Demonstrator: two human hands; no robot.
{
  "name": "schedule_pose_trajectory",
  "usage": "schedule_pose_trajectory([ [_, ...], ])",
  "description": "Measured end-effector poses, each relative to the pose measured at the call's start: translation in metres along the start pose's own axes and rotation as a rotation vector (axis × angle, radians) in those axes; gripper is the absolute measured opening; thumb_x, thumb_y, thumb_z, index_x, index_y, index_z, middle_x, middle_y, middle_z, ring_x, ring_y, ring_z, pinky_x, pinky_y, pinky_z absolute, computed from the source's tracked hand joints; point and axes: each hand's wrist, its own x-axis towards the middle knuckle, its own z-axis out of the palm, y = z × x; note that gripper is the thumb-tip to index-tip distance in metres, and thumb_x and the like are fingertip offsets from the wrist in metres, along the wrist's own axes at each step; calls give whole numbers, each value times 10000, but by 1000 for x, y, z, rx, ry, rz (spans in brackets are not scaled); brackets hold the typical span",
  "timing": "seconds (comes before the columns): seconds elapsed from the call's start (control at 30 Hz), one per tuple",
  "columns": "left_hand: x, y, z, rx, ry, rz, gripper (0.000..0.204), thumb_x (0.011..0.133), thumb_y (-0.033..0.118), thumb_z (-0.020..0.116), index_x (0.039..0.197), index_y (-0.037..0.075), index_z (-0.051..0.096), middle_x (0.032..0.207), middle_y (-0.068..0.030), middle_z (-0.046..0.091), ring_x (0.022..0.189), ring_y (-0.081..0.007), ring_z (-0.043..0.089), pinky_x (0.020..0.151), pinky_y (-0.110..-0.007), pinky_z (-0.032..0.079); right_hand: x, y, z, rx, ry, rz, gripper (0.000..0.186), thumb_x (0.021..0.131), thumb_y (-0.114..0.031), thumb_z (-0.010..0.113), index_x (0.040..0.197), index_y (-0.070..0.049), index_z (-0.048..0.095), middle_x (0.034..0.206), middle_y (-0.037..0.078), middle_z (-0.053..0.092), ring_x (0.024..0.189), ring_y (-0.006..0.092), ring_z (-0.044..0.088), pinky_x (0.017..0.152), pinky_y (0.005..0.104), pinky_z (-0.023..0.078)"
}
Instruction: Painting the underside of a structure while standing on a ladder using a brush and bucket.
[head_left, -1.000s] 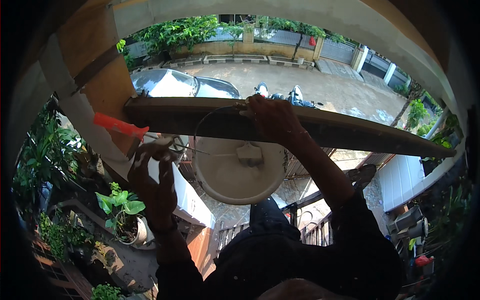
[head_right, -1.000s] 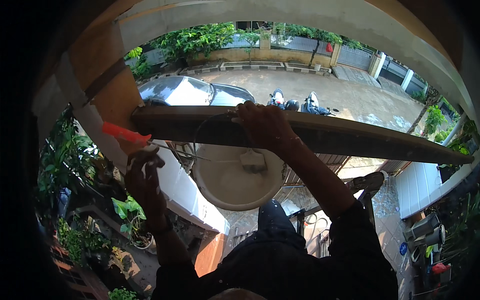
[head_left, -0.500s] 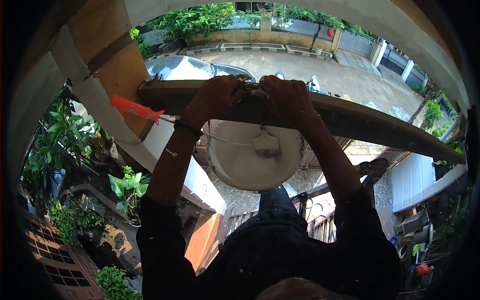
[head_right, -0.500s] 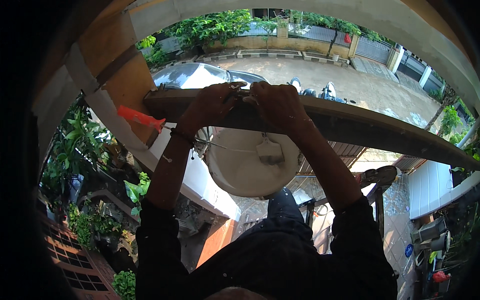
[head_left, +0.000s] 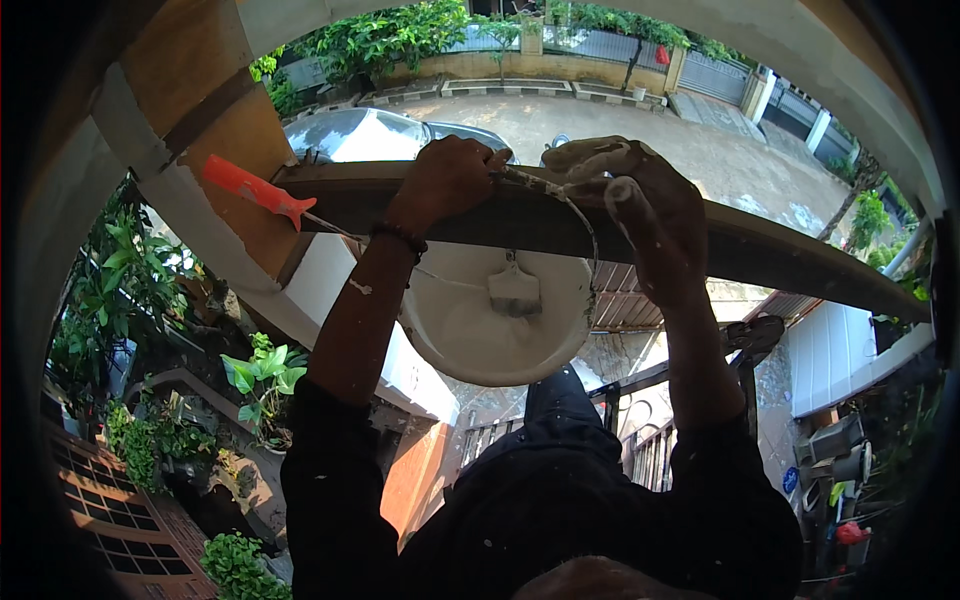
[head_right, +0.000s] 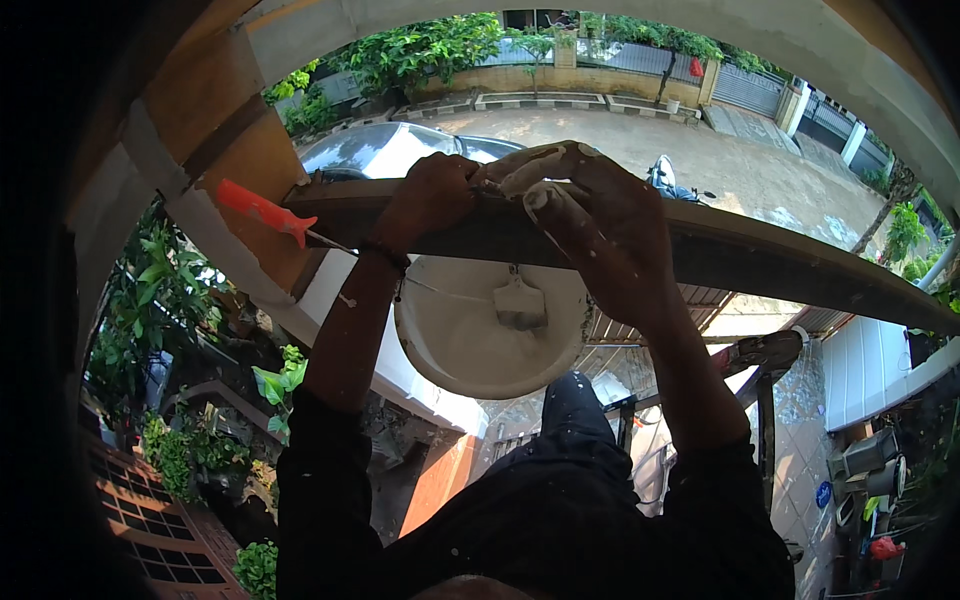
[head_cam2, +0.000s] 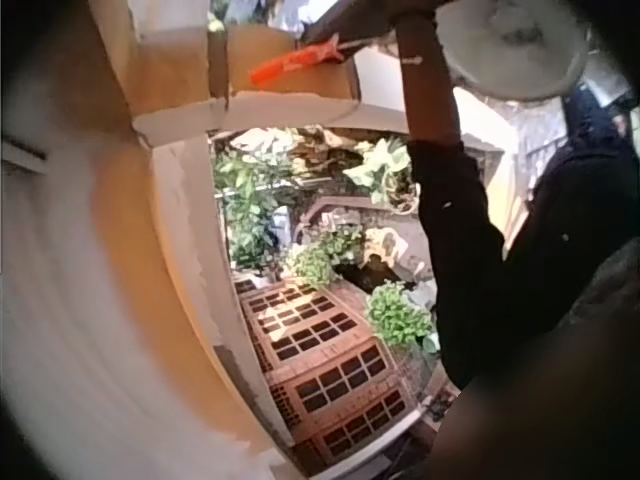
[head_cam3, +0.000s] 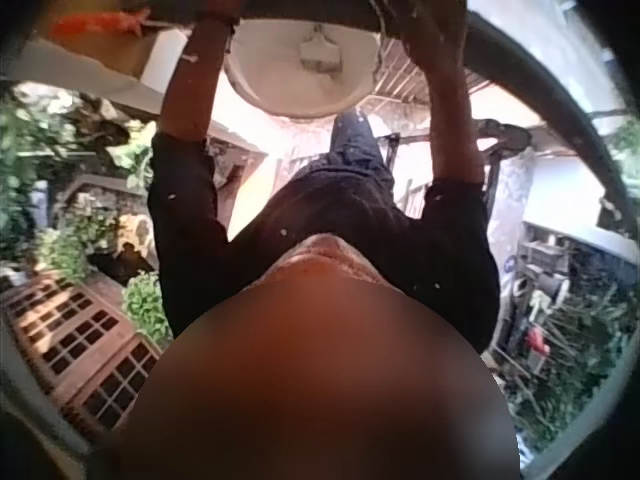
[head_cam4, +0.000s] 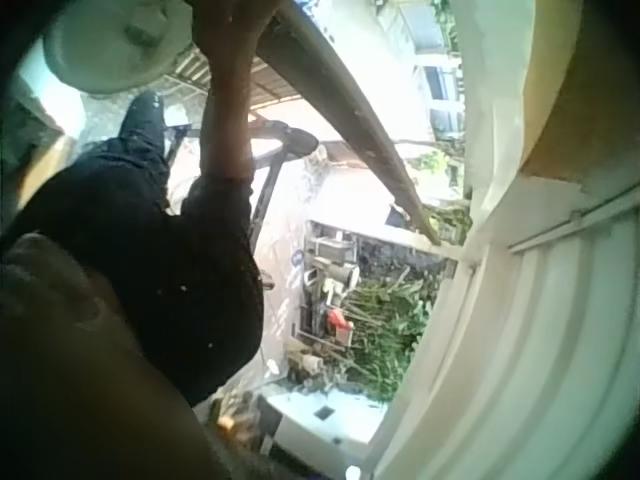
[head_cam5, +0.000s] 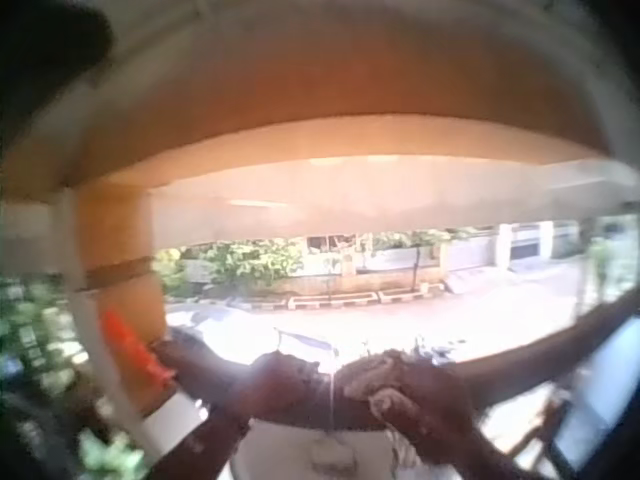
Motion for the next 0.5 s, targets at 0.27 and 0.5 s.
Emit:
schedule_pose_trajectory([
  [0.27,1,-8,10,34,128,10,474,1001,442,494,914,66,769,811,-227,703,824,-391,696,821,-481,552,-44,-65,5,869,-202,-45,314,889,-293,741,1064,-57,630,981,157,609,879,223,596,759,374,474],
  [0.5,0,-17,15,110,157,48,423,989,403,500,920,88,774,848,-218,707,830,-386,685,827,-481,541,-80,-116,8,928,-187,125,70,913,-144,700,877,-113,649,690,39,609,555,141,547,596,336,395],
])
